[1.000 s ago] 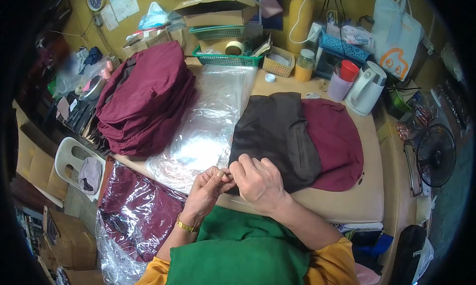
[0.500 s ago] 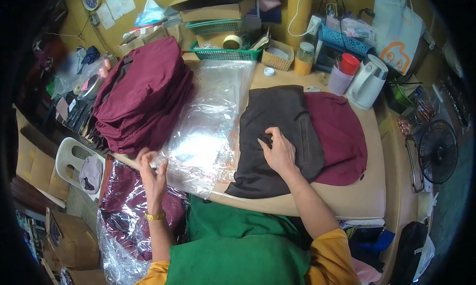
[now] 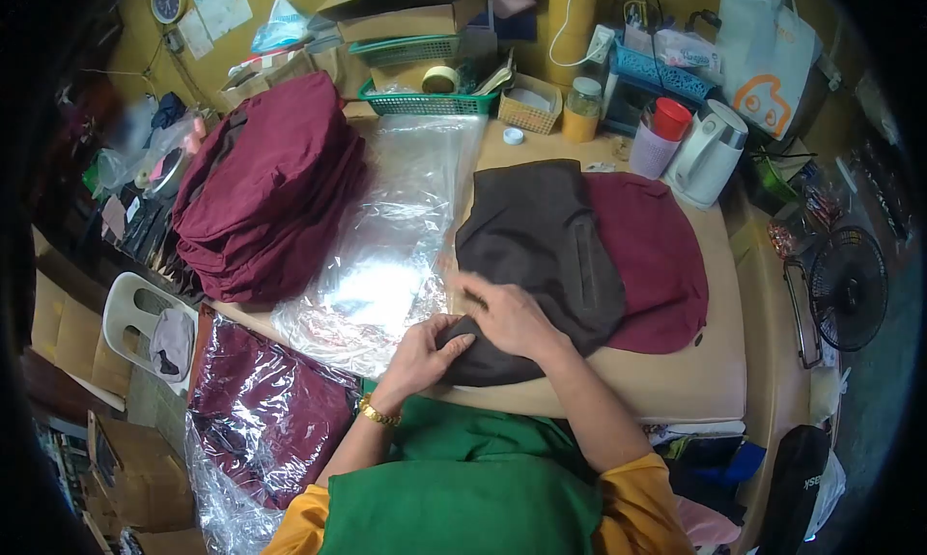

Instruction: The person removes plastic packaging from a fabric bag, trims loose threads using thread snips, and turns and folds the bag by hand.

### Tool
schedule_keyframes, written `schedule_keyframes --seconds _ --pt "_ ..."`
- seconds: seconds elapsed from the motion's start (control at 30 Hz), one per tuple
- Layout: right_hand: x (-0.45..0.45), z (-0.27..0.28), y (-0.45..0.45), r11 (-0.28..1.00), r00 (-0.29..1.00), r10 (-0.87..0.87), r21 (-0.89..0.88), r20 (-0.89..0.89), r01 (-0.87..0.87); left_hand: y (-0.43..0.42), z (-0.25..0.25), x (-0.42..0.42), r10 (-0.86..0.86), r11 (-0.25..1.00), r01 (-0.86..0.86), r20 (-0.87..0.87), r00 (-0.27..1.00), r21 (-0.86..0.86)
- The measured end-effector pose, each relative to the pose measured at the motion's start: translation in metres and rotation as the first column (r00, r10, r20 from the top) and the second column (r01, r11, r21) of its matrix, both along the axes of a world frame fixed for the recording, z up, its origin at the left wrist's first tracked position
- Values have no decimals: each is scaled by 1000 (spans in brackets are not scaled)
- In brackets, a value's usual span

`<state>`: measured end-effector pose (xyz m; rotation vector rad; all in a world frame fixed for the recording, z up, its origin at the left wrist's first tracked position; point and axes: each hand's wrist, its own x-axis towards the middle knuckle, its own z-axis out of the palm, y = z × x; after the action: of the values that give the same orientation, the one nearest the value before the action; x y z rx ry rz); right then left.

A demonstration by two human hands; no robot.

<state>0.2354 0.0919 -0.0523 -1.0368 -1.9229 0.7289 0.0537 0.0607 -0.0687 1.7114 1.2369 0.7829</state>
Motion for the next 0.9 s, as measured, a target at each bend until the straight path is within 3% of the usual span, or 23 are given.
schedule_keyframes --seconds 0.07,0.1,0.2,0.23,0.27,0.33,0.47,0.5,0.53,0.57,0.6,0.67,0.7,0.73,0.8,0.83,0.87,0.9 --pt "6 -6 3 988 956 110 -135 272 -76 1 7 -11 -43 997 45 38 998 -65" --pt "7 -15 5 988 957 109 -134 269 -75 1 10 -16 -23 990 32 66 998 -136" --pt "5 -27 5 999 990 -19 -28 138 23 8 -3 -34 -38 991 48 77 996 -128" --pt "4 -20 2 997 994 -75 35 84 72 6 -3 -34 42 982 -3 205 978 -189" --pt "2 -15 0 987 991 -130 95 28 126 5 -2 -35 42 982 -3 205 978 -188" --pt "0 -15 0 981 988 -151 116 -26 153 6 6 -34 85 996 -82 139 987 -29" --pt "0 -16 -2 960 985 -169 219 -32 172 9 9 -36 125 990 -115 130 984 -86" --pt "0 -17 -2 956 983 -177 229 -40 181 8 13 -38 140 960 -19 422 896 -278" --pt "0 -16 -2 956 983 -177 231 -40 181 8 19 -39 203 897 134 662 722 -422" --pt "0 -16 -3 955 981 -185 227 -53 192 4 24 -31 344 851 110 702 623 -514" --pt "0 -15 -4 954 979 -192 221 -66 202 3 23 -32 345 850 110 702 623 -515" --pt "-1 -9 -7 957 976 -203 193 -78 214 2 15 -41 404 824 183 783 474 -536" --pt "-1 -7 -8 960 973 -213 166 -89 225 7 -2 -51 404 824 183 783 473 -536" --pt "-1 -6 -8 960 973 -214 166 -89 226 14 -13 -60 246 888 305 915 319 -345" --pt "-1 -5 -9 955 973 -211 193 -95 226 12 -22 -63 80 913 387 987 139 -129" --pt "-3 -4 -9 956 974 -207 194 -95 222 3 14 -45 161 957 131 852 499 -258" --pt "-6 -2 -10 948 975 -198 232 -95 216 -3 33 -29 298 948 -161 585 754 -276" --pt "-7 0 -11 940 977 -189 269 -95 208 -6 30 -19 266 952 -131 535 802 -278"
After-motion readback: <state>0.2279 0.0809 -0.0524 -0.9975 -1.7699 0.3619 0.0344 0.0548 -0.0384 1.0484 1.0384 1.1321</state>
